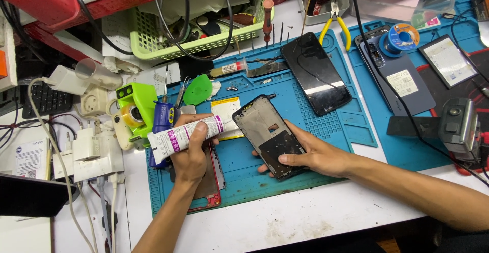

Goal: The person applies adhesive from a tube onto the back frame of a disassembled smartphone. The person holds the phone steady with one hand while squeezing the tube with the other to dispense the adhesive along the edges of the device.

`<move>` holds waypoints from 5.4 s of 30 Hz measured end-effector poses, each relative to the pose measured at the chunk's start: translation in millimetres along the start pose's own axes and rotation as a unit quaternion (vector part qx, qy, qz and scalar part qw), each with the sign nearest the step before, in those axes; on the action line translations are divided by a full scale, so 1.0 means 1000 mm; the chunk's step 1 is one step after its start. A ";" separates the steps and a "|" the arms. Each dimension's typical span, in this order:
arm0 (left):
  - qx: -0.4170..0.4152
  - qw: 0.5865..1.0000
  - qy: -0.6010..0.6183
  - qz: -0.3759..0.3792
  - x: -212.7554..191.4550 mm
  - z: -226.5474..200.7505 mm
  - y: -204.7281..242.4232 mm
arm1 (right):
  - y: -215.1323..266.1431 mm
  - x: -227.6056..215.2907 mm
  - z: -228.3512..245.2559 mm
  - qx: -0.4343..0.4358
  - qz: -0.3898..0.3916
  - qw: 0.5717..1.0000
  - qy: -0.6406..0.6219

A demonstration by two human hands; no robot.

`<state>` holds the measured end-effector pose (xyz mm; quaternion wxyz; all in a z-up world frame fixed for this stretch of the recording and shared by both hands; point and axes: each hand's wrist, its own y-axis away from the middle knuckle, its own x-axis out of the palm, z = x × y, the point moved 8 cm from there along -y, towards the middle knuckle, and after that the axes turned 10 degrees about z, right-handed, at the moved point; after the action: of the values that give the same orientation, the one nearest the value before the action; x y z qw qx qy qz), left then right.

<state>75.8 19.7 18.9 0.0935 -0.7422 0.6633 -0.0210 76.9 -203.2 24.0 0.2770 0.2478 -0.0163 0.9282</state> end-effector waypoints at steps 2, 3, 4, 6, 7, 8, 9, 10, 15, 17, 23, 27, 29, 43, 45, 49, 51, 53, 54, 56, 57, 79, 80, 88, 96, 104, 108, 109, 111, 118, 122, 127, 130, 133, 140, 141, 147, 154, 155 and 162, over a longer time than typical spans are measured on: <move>-0.001 1.000 0.001 -0.002 -0.001 0.000 0.000 | 0.000 0.000 0.000 0.001 0.002 1.000 0.001; -0.002 1.000 0.003 -0.004 -0.001 0.001 0.000 | 0.000 0.000 -0.001 0.001 0.003 1.000 0.001; -0.002 1.000 0.003 -0.004 -0.001 0.000 0.000 | 0.000 0.000 -0.002 0.002 0.003 1.000 0.001; 0.005 1.000 -0.008 -0.002 0.000 -0.003 -0.001 | 0.001 -0.001 -0.003 0.004 0.003 1.000 -0.005; 0.006 1.000 -0.008 -0.002 0.000 -0.003 0.000 | 0.000 -0.001 -0.002 0.003 0.003 1.000 -0.004; 0.007 1.000 -0.001 -0.008 -0.001 -0.004 0.000 | 0.000 -0.002 -0.002 0.001 0.003 1.000 -0.005; 0.006 1.000 0.006 -0.014 -0.002 -0.004 0.002 | 0.000 -0.001 -0.003 0.001 0.003 1.000 -0.007; 0.005 1.000 0.006 -0.014 -0.002 -0.003 0.002 | 0.000 -0.001 -0.003 0.001 0.003 1.000 -0.008; 0.014 1.000 0.000 -0.013 -0.001 -0.004 0.000 | -0.001 -0.001 -0.003 -0.001 0.008 1.000 -0.009; 0.017 1.000 -0.002 -0.008 0.000 -0.005 -0.001 | 0.000 -0.001 -0.003 0.000 0.007 1.000 -0.007; 0.018 1.000 -0.005 -0.004 -0.002 -0.004 -0.002 | 0.000 -0.001 -0.003 0.005 0.007 1.000 -0.003; 0.022 1.000 0.001 -0.004 0.001 -0.007 -0.001 | -0.001 -0.001 -0.003 0.004 0.007 1.000 -0.005; 0.021 1.000 0.001 -0.001 0.002 -0.006 0.001 | -0.001 -0.001 -0.004 0.001 0.009 1.000 -0.009; -0.015 0.998 0.006 0.054 0.009 -0.001 0.006 | 0.000 -0.001 -0.002 -0.003 0.005 1.000 -0.004; -0.015 0.997 0.006 0.073 0.012 -0.005 0.005 | 0.001 -0.003 -0.002 -0.005 -0.017 1.000 -0.023; -0.016 0.996 0.037 0.074 0.010 -0.004 0.004 | -0.002 -0.005 -0.005 -0.019 -0.031 0.998 -0.048; -0.020 0.995 0.064 0.077 0.012 -0.005 0.004 | -0.004 -0.005 -0.005 -0.027 -0.038 0.994 -0.101; -0.018 0.994 0.071 0.079 0.011 -0.008 0.004 | -0.009 0.000 -0.004 -0.031 -0.039 0.991 -0.122; -0.016 0.994 0.076 0.081 0.010 -0.010 0.003 | -0.013 0.002 -0.004 -0.035 -0.039 0.988 -0.144; -0.018 0.992 0.092 0.082 0.012 -0.010 0.005 | -0.019 0.011 -0.006 -0.030 -0.030 0.986 -0.163; -0.016 0.991 0.108 0.084 0.013 -0.010 0.004 | -0.023 0.015 -0.007 -0.028 -0.020 0.983 -0.178; -0.027 0.984 0.144 0.104 0.012 0.007 0.003 | -0.026 0.002 -0.028 0.005 -0.034 0.986 -0.161; -0.030 0.990 0.096 0.096 0.007 0.010 0.003 | -0.027 0.002 -0.026 0.005 -0.036 0.987 -0.160; -0.048 0.996 0.018 0.069 0.003 0.009 0.006 | -0.026 0.000 -0.034 0.013 -0.048 0.984 -0.172; -0.054 0.996 0.001 0.071 0.006 0.006 0.008 | -0.026 0.002 -0.033 0.012 -0.036 0.986 -0.162; -0.054 0.996 0.002 0.064 0.003 0.009 0.008 | -0.027 0.001 -0.034 0.014 -0.033 0.987 -0.158; -0.061 0.996 -0.006 0.062 0.003 0.010 0.009 | -0.026 -0.001 -0.036 0.009 -0.041 0.985 -0.168; -0.060 0.996 -0.006 0.062 0.003 0.010 0.008 | -0.027 -0.001 -0.037 0.008 -0.041 0.985 -0.168; -0.056 0.997 0.001 0.059 0.001 0.009 0.007 | -0.027 -0.002 -0.039 0.007 -0.040 0.985 -0.167; -0.053 0.997 0.002 0.053 -0.001 0.014 0.007 | -0.026 -0.001 -0.038 0.010 -0.043 0.984 -0.172; -0.053 0.997 0.010 0.056 0.001 0.014 0.008 | -0.027 -0.001 -0.037 0.013 -0.041 0.985 -0.169; -0.049 0.997 0.017 0.056 -0.005 0.025 0.007 | -0.027 -0.001 -0.040 0.010 -0.046 0.984 -0.172; -0.048 0.997 0.034 0.053 -0.002 0.016 0.010 | -0.027 0.000 -0.041 0.013 -0.043 0.983 -0.175; -0.042 0.996 0.046 0.059 -0.001 0.015 0.010 | -0.027 -0.002 -0.043 0.012 -0.047 0.983 -0.176; -0.037 0.997 0.056 0.045 -0.003 0.019 0.011 | -0.030 -0.004 -0.040 0.009 -0.032 0.984 -0.176; -0.033 0.997 0.063 0.044 -0.003 0.018 0.011 | -0.030 -0.004 -0.039 0.011 -0.029 0.984 -0.176; -0.012 0.999 0.023 0.029 -0.003 0.009 0.021 | -0.027 0.001 -0.045 0.059 0.021 0.981 -0.184; -0.013 1.000 0.007 0.026 -0.005 0.016 0.021 | -0.028 0.000 -0.042 0.065 0.020 0.977 -0.201; -0.018 0.999 0.015 0.026 -0.005 0.016 0.022 | -0.028 0.000 -0.042 0.071 0.018 0.977 -0.201; -0.034 0.999 0.024 0.019 -0.006 0.019 0.023 | -0.027 0.001 -0.040 0.075 0.020 0.978 -0.193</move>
<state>55.5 25.5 -2.5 0.0526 -0.7312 0.6800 -0.0141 72.3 -173.5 -13.5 0.2307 0.4423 -0.0051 0.8667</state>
